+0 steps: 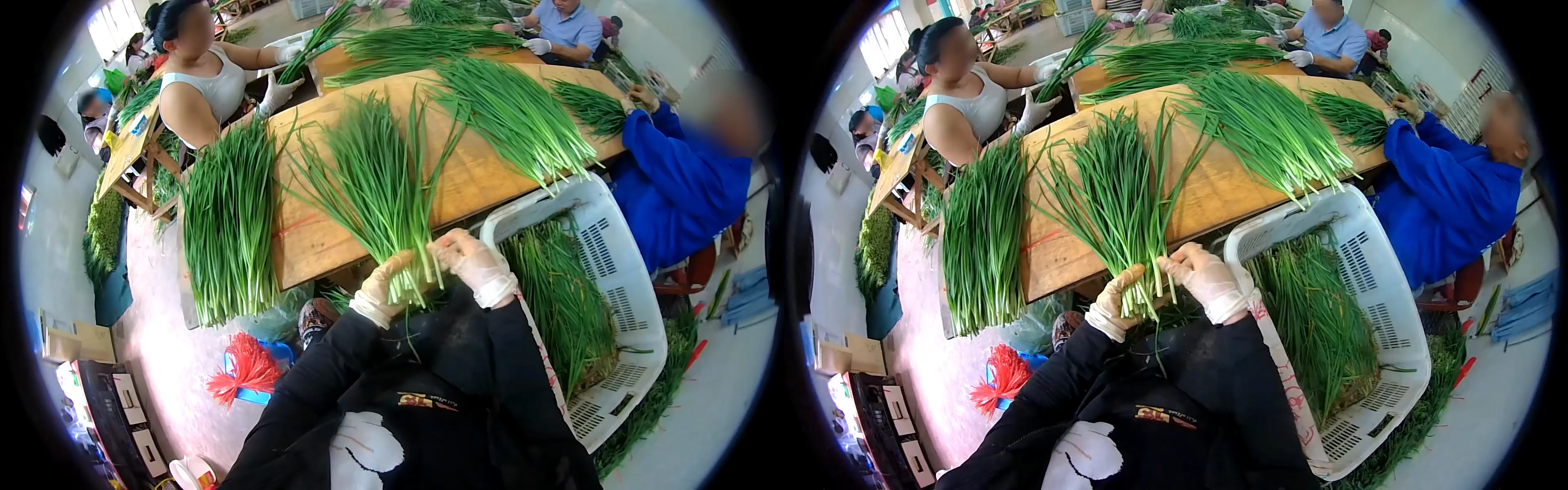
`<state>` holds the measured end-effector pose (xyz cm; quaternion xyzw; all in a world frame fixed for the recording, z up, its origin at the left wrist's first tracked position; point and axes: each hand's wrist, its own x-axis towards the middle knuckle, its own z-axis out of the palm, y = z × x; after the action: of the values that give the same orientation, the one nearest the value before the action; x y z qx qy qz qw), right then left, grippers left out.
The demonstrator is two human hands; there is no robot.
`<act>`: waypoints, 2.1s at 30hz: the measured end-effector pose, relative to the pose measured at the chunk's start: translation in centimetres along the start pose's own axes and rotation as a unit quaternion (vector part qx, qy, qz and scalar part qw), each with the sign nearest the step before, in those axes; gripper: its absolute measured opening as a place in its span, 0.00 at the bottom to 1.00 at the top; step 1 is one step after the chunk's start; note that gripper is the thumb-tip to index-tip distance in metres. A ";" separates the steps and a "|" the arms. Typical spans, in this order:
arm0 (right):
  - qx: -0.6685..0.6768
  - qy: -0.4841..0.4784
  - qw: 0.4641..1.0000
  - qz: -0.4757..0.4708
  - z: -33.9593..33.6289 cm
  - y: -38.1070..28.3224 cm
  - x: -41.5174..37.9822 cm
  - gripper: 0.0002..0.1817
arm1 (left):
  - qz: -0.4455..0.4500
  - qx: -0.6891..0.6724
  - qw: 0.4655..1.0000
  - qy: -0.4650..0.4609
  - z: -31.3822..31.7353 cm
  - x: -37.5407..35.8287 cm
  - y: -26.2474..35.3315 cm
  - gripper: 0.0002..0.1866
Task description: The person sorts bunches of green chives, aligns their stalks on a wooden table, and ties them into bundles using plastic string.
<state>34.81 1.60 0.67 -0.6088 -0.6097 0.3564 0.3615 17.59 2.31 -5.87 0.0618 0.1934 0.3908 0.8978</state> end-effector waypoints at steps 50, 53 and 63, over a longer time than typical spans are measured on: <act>0.099 0.031 0.995 0.002 1.8 -0.6 -1.9 0.09 | -0.039 -0.073 0.991 -0.108 0.4 0.2 0.0 0.25; 0.140 -0.083 0.982 0.093 1.0 -0.1 -1.2 0.08 | -0.028 -0.051 0.982 -0.182 0.9 -0.1 0.4 0.19; 0.330 -0.004 0.935 0.129 1.5 0.5 -4.8 0.10 | -0.011 -0.026 0.981 -0.191 3.1 -0.7 0.1 0.27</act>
<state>33.72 -3.19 -0.52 -0.5273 -0.3758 0.5833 0.4904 18.31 1.99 -2.79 0.1099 0.0088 0.3664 0.9239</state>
